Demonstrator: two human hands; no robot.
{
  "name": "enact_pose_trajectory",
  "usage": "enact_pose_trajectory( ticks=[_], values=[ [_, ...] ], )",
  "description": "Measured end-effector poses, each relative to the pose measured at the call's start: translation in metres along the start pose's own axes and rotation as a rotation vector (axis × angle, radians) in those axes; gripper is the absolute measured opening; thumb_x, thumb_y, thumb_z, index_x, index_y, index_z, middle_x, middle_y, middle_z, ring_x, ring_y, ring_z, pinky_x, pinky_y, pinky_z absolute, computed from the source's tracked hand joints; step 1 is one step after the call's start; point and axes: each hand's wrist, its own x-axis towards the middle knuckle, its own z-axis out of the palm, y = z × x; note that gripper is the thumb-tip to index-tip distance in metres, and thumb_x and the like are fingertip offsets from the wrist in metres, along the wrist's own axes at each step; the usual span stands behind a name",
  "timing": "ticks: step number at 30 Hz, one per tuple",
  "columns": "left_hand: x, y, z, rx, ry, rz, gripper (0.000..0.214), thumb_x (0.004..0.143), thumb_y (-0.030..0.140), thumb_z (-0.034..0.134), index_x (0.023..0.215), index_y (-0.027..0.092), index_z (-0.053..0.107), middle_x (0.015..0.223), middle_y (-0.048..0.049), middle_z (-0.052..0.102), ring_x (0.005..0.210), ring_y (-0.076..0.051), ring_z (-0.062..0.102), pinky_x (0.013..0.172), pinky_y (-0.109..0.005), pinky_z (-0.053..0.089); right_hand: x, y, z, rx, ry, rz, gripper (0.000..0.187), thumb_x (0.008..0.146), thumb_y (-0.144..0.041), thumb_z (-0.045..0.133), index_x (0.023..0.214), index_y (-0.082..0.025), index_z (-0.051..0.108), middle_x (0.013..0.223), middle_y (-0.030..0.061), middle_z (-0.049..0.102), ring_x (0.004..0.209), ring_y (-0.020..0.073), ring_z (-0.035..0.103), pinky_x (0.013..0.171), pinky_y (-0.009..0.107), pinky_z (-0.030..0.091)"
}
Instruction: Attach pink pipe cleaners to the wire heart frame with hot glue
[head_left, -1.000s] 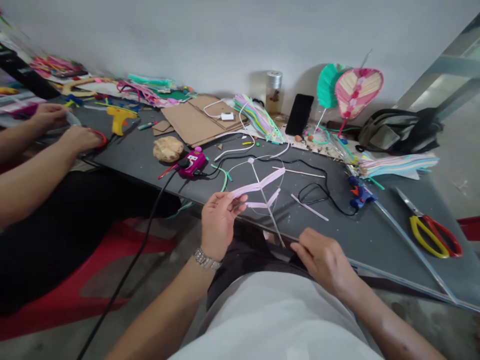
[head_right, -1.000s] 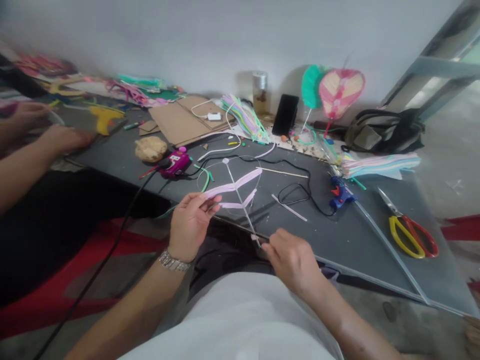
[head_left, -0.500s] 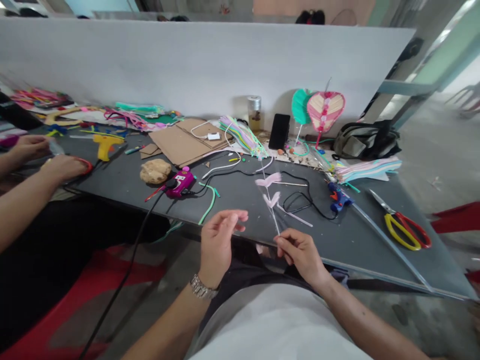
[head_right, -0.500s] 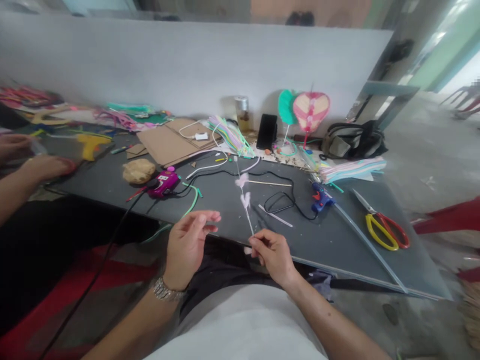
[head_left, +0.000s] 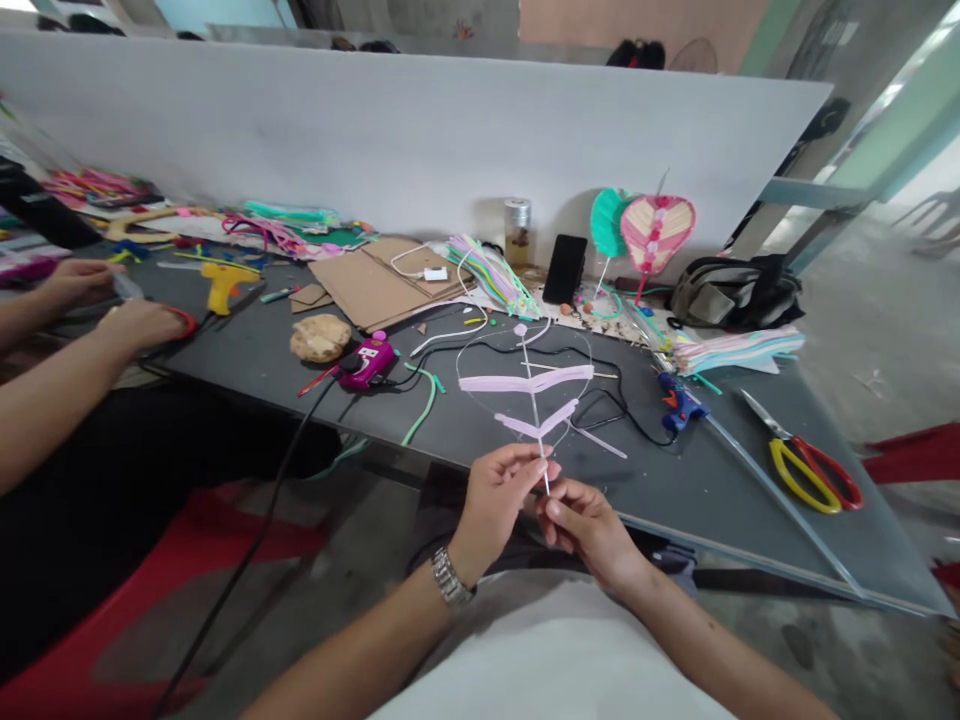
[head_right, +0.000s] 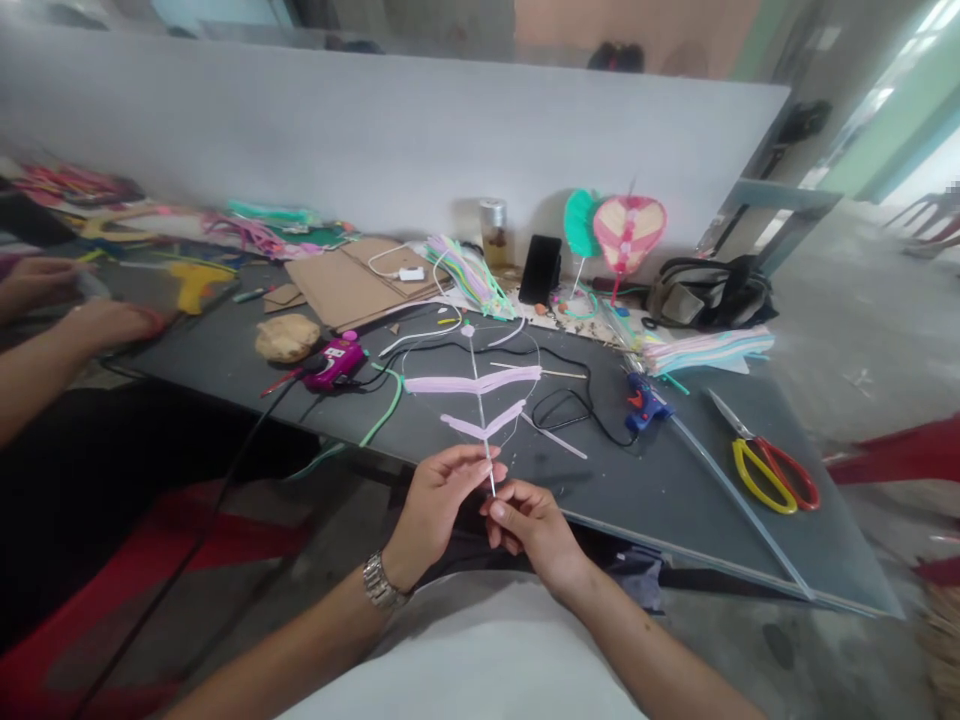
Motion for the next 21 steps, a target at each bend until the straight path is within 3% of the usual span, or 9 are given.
enact_pose_trajectory(
  ticks=[3,6,10,13,17,21],
  values=[
    [0.0,0.0,-0.001,0.009,0.007,0.001,0.029,0.071,0.036,0.081,0.09,0.013,0.077,0.075,-0.0073,0.076,0.067,-0.018,0.069,0.053,-0.023,0.051,-0.002,0.001,-0.001,-0.118,-0.001,0.003,0.04,0.083,-0.057,0.073,0.081,-0.019,0.065,0.058,-0.0024,0.063,0.041,0.0062,0.038,0.042,0.021,0.027],
    [0.001,-0.001,-0.003,0.026,-0.002,0.035,0.024,0.073,0.033,0.078,0.089,0.014,0.076,0.073,-0.0059,0.076,0.066,-0.016,0.068,0.06,-0.023,0.053,-0.009,-0.011,-0.004,-0.477,0.088,-0.13,0.037,0.092,-0.053,0.064,0.078,-0.019,0.066,0.064,0.0001,0.065,0.047,0.0093,0.047,0.046,0.024,0.034],
    [0.002,-0.006,-0.007,0.089,-0.01,0.053,0.024,0.074,0.033,0.078,0.088,0.014,0.076,0.073,-0.0064,0.076,0.065,-0.015,0.068,0.061,-0.023,0.053,-0.015,-0.058,-0.009,-1.1,0.329,-0.721,0.014,0.097,-0.025,0.06,0.088,-0.02,0.07,0.078,0.0034,0.07,0.069,0.0153,0.061,0.065,0.028,0.045],
    [0.0,-0.014,-0.008,0.127,-0.049,0.036,0.026,0.075,0.035,0.079,0.09,0.014,0.075,0.075,-0.007,0.077,0.067,-0.017,0.07,0.06,-0.024,0.054,-0.009,-0.099,-0.009,-1.39,0.345,-1.039,0.009,0.094,-0.014,0.062,0.096,-0.02,0.069,0.089,0.0064,0.072,0.082,0.0186,0.063,0.075,0.031,0.048],
    [-0.006,-0.024,-0.005,0.139,-0.137,0.016,0.028,0.076,0.037,0.079,0.091,0.014,0.075,0.074,-0.0067,0.076,0.067,-0.017,0.07,0.058,-0.023,0.052,0.007,-0.127,-0.007,-1.707,0.265,-1.099,0.01,0.094,-0.014,0.059,0.092,-0.022,0.066,0.105,0.0065,0.072,0.098,0.0224,0.06,0.084,0.038,0.043],
    [-0.008,-0.027,-0.003,0.141,-0.182,-0.011,0.026,0.078,0.036,0.078,0.09,0.014,0.075,0.074,-0.0066,0.076,0.066,-0.016,0.069,0.057,-0.022,0.051,0.017,-0.123,-0.013,-1.827,0.196,-1.037,0.006,0.095,-0.018,0.059,0.094,-0.021,0.064,0.11,0.0064,0.071,0.109,0.0236,0.058,0.092,0.04,0.038]
  ],
)
